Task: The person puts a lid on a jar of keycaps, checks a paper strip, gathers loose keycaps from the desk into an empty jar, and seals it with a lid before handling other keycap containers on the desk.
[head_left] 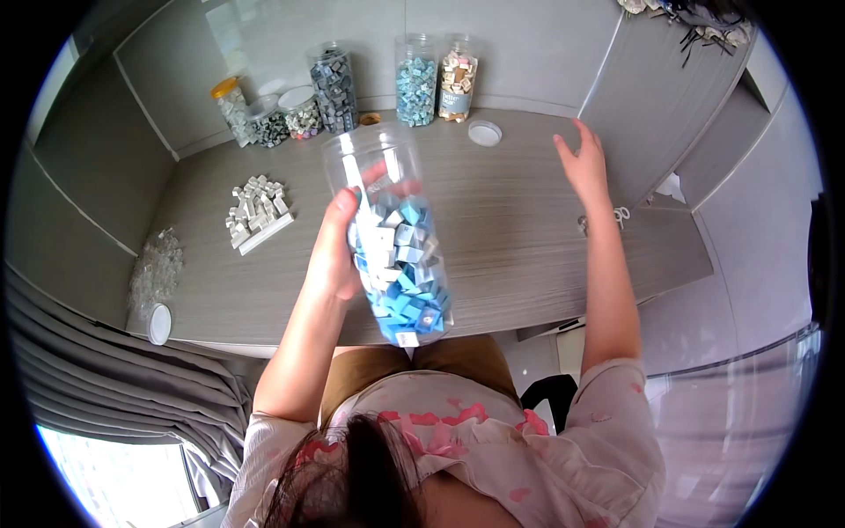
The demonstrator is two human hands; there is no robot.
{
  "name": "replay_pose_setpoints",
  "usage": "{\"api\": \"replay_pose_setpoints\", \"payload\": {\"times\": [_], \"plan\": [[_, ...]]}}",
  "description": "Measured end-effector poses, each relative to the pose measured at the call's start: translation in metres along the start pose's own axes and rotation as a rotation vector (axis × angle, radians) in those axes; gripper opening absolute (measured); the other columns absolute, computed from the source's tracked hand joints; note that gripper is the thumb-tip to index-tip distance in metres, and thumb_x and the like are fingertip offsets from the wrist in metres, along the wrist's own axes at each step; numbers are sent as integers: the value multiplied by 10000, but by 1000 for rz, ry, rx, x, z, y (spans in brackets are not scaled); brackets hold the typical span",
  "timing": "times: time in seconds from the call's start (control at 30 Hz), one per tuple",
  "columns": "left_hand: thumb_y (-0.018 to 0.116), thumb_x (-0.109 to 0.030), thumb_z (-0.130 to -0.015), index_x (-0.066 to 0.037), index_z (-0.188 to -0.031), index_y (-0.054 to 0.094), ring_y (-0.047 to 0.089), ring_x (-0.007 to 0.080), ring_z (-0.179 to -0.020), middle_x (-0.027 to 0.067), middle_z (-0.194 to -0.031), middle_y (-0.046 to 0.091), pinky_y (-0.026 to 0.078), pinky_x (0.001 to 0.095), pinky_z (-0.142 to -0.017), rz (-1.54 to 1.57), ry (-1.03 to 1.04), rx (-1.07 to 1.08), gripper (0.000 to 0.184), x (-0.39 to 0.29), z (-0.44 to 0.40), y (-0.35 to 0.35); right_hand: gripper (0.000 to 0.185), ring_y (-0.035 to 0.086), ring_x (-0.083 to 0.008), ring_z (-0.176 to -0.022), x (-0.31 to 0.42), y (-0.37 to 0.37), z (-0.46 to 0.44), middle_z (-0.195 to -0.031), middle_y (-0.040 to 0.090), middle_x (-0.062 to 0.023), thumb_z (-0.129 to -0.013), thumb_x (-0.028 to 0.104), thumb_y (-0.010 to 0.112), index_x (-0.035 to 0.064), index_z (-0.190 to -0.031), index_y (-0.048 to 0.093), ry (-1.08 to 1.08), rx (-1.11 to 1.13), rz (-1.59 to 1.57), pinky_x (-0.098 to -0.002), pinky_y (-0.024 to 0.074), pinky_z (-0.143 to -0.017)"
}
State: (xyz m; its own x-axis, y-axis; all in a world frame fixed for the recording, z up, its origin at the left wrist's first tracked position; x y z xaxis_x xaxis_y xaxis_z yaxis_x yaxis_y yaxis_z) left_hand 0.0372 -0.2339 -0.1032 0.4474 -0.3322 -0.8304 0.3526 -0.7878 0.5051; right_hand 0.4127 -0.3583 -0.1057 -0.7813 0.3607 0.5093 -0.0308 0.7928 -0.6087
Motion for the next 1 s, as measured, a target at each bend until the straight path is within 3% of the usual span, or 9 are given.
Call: {"api": "replay_pose_setpoints", "payload": {"times": [0.1,0.13,0.23,0.43,0.63,0.73,0.83,0.9,1.0], "plan": [[904,-230,-666,14,-1465,358,611,224,-1127,157,-1253,617,470,362,-1011,-358,204,147,998,-10,-6,19,938,371,-430,-1388,-68,12,-20,-1498,347,-316,-832,585,701,3,-1484,360,260,210,401,-488,347,-1123],[904,-207,-661,17,-1467,355,609,223,-1129,157,-1259,613,467,364,-1014,-280,207,58,1001,-13,-9,20,1110,325,-450,-1411,-79,14,-23,-1510,300,-343,-771,685,695,-9,-1524,267,326,310,419,-494,308,-1150],[899,-155,-660,22,-1470,344,604,221,-1136,161,-1279,599,464,364,-1016,-366,288,-45,998,-18,-17,17,1116,364,-434,-1391,-98,26,-24,-1495,339,-329,-770,690,693,-3,-1528,257,390,356,455,-484,320,-1144],[905,-113,-645,17,-1479,325,575,232,-1168,186,-1302,564,471,382,-1008,-430,298,-165,1024,-7,-21,1,951,481,-399,-1302,-123,38,-33,-1437,474,-230,-794,548,752,47,-1495,351,413,349,485,-473,417,-1068],[927,-200,-622,14,-1477,320,525,274,-1223,194,-1328,543,449,421,-1026,-510,419,-236,1070,9,-14,-14,531,611,-354,-1145,-147,33,-33,-1226,645,-194,-820,414,760,-7,-1130,668,346,323,397,-463,513,-927],[934,-210,-612,13,-1482,302,529,285,-1222,199,-1341,531,445,427,-1033,-532,435,-234,1099,12,-12,-18,352,670,-296,-1007,-142,26,-30,-1117,688,-172,-877,314,717,-14,-1004,702,190,259,235,-424,540,-863],[941,-214,-605,13,-1485,287,526,290,-1232,202,-1352,519,445,428,-1037,-571,427,-240,1120,20,-13,-22,281,682,-215,-876,-122,34,-41,-1013,705,-110,-945,240,645,-26,-1030,673,158,105,-460,-360,552,-809],[939,-189,-615,7,-1488,275,521,285,-1241,205,-1363,504,458,420,-1027,-594,424,-227,1115,20,-14,-21,257,611,-117,-757,-18,4,-26,-855,648,-17,-999,217,574,-26,-1039,651,304,74,-885,-309,548,-765],[936,-161,-623,-5,-1492,265,524,269,-1236,202,-1372,487,474,407,-1009,-557,385,-203,1109,24,-18,-12,278,486,-64,-681,88,-23,-7,-763,515,43,-1019,242,548,-8,-1085,648,256,452,-1243,-287,524,-702]]}}
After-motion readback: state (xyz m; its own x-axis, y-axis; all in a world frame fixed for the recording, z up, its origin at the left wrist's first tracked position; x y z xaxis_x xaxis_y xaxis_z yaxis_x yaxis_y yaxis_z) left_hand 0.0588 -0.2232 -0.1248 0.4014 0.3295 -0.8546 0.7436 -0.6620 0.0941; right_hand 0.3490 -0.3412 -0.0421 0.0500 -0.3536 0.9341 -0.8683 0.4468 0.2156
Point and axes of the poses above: each hand's wrist, its own z-axis away from the middle knuckle, its own y-axis out of the palm, x = y × z, the point moved 3 cm from there along -z, towards the middle knuckle
